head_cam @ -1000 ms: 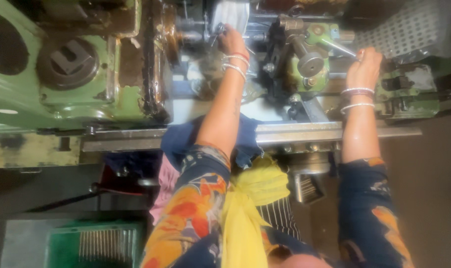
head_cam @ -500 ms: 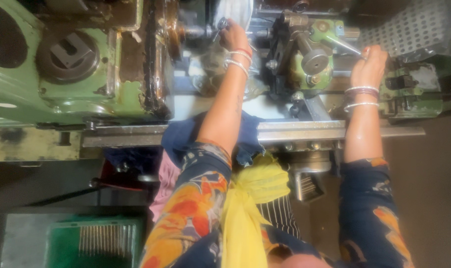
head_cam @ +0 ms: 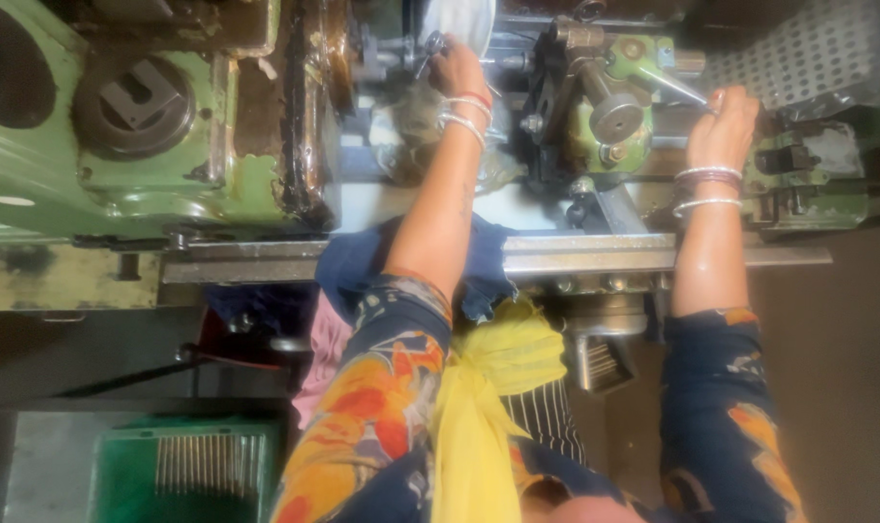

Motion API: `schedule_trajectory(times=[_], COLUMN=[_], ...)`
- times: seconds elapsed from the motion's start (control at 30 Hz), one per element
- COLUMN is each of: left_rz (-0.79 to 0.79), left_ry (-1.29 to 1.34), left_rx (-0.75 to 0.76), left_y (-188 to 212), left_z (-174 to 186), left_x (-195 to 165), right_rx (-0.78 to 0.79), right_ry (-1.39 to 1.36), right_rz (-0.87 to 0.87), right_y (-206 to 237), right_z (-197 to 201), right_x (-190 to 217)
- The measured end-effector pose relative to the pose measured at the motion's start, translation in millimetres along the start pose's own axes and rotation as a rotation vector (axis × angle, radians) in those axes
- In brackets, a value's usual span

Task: The person works at a lathe machine, picking up small metal rods from a green crate and handling them at the machine, then placing finished rods back into the crate. They repeatedly reach into the crate, work the machine controls with both hands, and sort the metal pieces between the crate and the workbench.

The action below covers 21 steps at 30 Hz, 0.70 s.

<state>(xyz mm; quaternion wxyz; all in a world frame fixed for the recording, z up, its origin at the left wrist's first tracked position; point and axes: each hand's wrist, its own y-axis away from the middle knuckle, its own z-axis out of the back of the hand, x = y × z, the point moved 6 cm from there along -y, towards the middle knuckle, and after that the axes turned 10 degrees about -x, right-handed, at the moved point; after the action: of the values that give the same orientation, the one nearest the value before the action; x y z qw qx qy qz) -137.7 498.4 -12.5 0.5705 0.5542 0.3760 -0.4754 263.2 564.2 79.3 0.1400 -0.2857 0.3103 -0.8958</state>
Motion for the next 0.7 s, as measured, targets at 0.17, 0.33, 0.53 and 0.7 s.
schedule_trajectory(times=[0.17, 0.33, 0.53, 0.7], left_rz=[0.03, 0.048, -0.18, -0.003], left_ry=[0.013, 0.059, -0.01, 0.133], left_rx=[-0.001, 0.007, 0.062, 0.027], left_y=[4, 9, 13, -1], left_z=[-1, 1, -2, 3], left_x=[-2, -4, -11, -1], right_rx=[-0.006, 0.005, 0.166, 0.371], right_ry=[-0.009, -0.004, 0.17, 0.151], right_rz=[0.006, 0.002, 0.152, -0.1], right_y=[-3, -2, -26, -21], right_z=[4, 1, 0, 7], right_x=[1, -6, -4, -10])
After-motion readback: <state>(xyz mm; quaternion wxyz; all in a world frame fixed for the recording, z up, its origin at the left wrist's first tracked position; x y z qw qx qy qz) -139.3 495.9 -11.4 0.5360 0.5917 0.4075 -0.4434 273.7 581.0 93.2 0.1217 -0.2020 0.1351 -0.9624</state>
